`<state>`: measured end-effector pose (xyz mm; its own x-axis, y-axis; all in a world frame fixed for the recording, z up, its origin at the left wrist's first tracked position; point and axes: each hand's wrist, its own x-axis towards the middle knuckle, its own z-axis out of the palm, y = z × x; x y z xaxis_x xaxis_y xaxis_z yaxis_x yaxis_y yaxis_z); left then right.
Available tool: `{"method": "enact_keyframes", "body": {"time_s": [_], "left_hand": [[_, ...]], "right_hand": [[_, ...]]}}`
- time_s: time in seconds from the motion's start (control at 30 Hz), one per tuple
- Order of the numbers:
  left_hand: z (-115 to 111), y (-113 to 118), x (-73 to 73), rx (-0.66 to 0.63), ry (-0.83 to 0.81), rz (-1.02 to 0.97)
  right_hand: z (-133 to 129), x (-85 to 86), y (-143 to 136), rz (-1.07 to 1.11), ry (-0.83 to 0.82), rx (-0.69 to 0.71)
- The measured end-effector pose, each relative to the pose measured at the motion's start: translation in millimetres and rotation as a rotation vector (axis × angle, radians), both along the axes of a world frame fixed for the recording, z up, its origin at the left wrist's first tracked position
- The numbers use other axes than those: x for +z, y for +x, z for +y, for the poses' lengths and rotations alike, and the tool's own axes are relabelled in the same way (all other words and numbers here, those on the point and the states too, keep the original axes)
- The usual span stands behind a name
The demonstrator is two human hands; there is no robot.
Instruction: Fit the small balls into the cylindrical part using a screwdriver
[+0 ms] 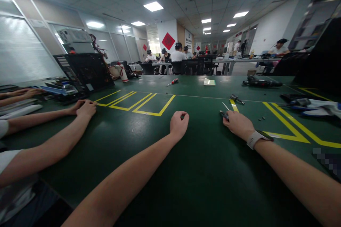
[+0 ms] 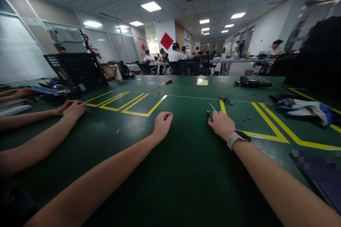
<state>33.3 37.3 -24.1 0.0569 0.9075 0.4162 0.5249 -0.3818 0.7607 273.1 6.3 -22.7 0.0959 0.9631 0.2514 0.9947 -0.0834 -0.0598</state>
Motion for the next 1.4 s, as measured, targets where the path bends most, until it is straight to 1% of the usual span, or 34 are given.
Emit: {"method": "enact_keyframes", "body": {"time_s": [0.17, 0.3, 0.4, 0.5, 0.6, 0.67, 0.77, 0.83, 0.93, 1.0, 1.07, 1.1, 1.2, 1.27, 1.4], "left_hand": [[2, 2, -2.0, 0.02, 0.016, 0.031], [0, 2, -1.8, -0.001, 0.014, 0.052], [0, 2, -1.1, -0.012, 0.009, 0.056], [0, 1, -0.9, -0.013, 0.003, 0.048], [1, 1, -0.9, -0.016, -0.01, 0.046], [1, 1, -0.7, -0.017, -0.024, 0.046], [1, 2, -0.9, -0.011, -0.031, 0.045], [1, 2, -1.5, -0.005, -0.029, 0.044], [3, 2, -2.9, -0.007, -0.029, 0.039], [4, 2, -3.8, -0.01, -0.031, 0.038], [6, 2, -4.6, -0.01, -0.032, 0.04], [7, 2, -5.1, -0.01, -0.035, 0.041], [9, 2, -6.1, -0.014, -0.061, 0.036], [9, 2, -6.3, -0.019, -0.085, 0.036], [7, 1, -5.8, -0.032, -0.112, 0.031]], "right_hand": [[-8, -3.2, 35, -0.026, -0.019, -0.111], [-11, -4.9, 49, -0.025, -0.027, -0.155], [-11, -5.5, 50, -0.033, -0.019, -0.139], [-14, -3.5, 48, -0.044, -0.014, -0.088], [-19, 3.5, 52, -0.06, 0.006, -0.037], [-21, 11.8, 61, -0.099, 0.059, -0.035], [-17, 27.1, 88, -0.15, 0.127, -0.112], [-9, 35.5, 114, -0.169, 0.128, -0.196], [6, 39.5, 156, -0.193, 0.032, -0.262], [15, 35.6, 182, -0.215, -0.06, -0.234], [23, 27.9, 206, -0.244, -0.122, -0.175], [26, 23.2, 216, -0.257, -0.137, -0.168], [37, 9.8, 244, -0.282, -0.121, -0.154], [44, 3.9, 258, -0.27, -0.107, -0.162], [54, 2.6, 276, -0.178, -0.107, -0.196]]}}
